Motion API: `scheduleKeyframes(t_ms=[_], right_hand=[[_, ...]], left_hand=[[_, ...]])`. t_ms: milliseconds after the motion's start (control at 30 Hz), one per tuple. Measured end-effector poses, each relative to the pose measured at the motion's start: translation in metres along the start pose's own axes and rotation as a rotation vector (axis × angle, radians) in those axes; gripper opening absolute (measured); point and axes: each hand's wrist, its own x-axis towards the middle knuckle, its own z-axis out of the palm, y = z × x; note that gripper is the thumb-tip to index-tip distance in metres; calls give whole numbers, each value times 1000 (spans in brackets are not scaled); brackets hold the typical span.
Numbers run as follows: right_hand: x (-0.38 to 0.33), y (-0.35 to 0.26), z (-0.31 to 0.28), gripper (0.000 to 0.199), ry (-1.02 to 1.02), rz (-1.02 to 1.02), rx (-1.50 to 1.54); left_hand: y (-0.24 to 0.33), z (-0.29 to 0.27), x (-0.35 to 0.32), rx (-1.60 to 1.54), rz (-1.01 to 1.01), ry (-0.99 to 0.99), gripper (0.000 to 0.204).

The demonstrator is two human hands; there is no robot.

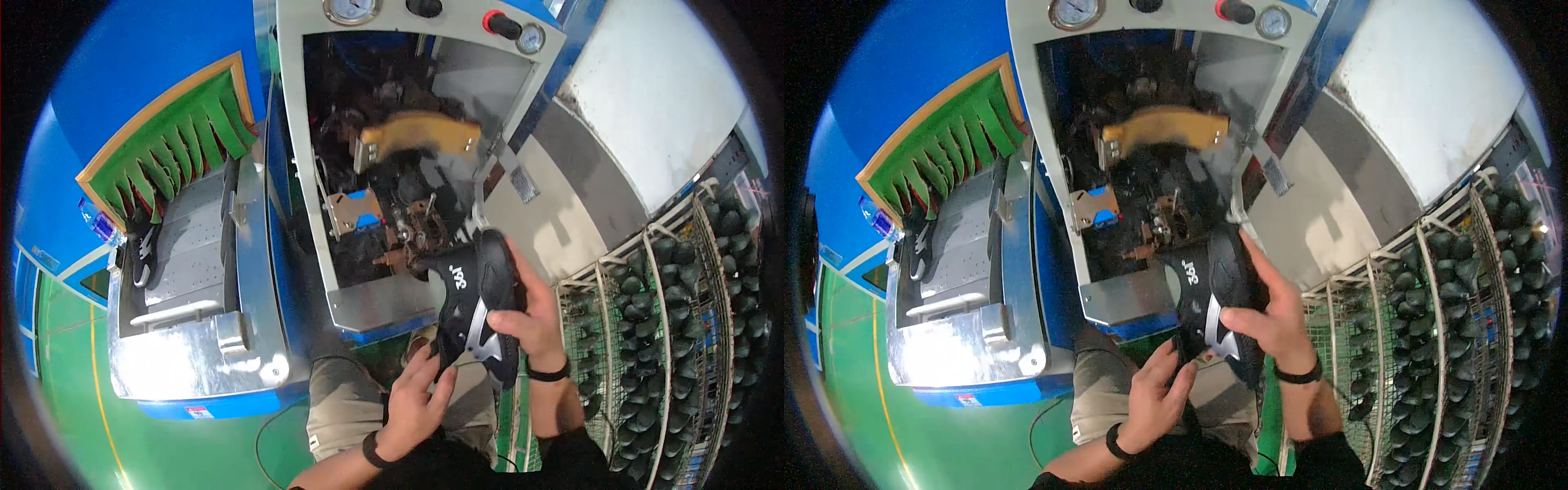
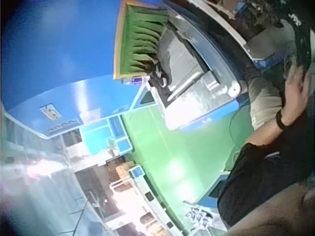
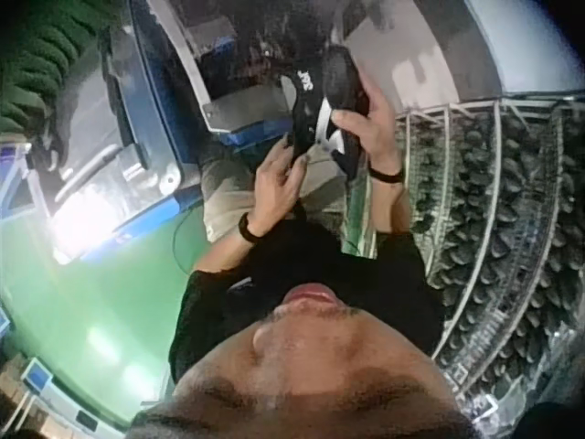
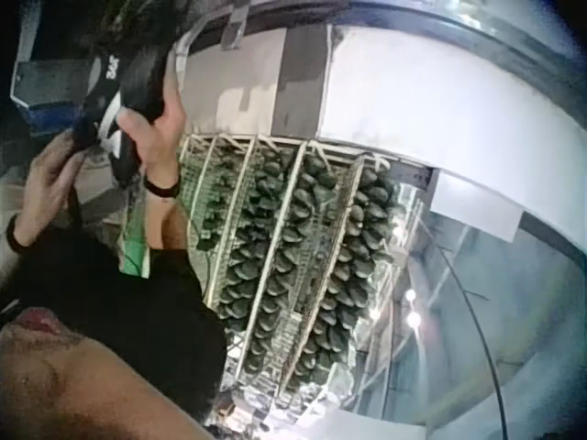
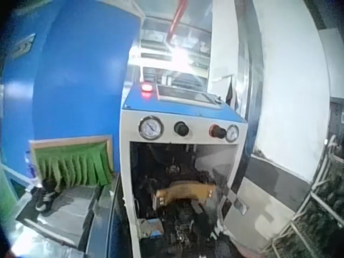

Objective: The operator is performing a series of steps in a shoe manufacturing process, including using a machine to mold or press the shoe upper/sole and organizing green shoe lasts.

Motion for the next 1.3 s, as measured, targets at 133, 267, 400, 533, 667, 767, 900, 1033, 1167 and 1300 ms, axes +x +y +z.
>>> scheduleKeyframes(t_ms=[133,267,400,533,667,767,900,1033,1167,1300], right_hand=[[59,-59,2,92,-69,-76,-237],[115,-81,15,84,-45,35,-403],[160,-92,28,80,-116,54,-848],[185,-66,42,83,-311,37,-1205],[194,-42,37,83,-170,-121,-1255],[185,-35,47,80,-75,-144,-1212],[185,-17,45,78,4,-343,-1187],[175,-30,45,75,110,-415,-1079],[155,-34,60,81,184,-401,-1078],[75,-32,74,83,180,-523,-1274]], left_hand=[[12,4,54,-139,-114,-59,20],[10,6,107,-397,-188,-47,24],[-8,17,138,-669,-342,-127,28],[-26,11,138,-820,-486,-206,32],[-30,5,133,-948,-517,-45,34],[-37,-8,120,-770,-536,-37,36],[-42,-17,89,-391,-360,-259,33],[-18,-20,69,-299,-263,-382,29],[-27,-12,36,-33,33,-300,27],[-19,-24,20,-26,-1,-311,27]])
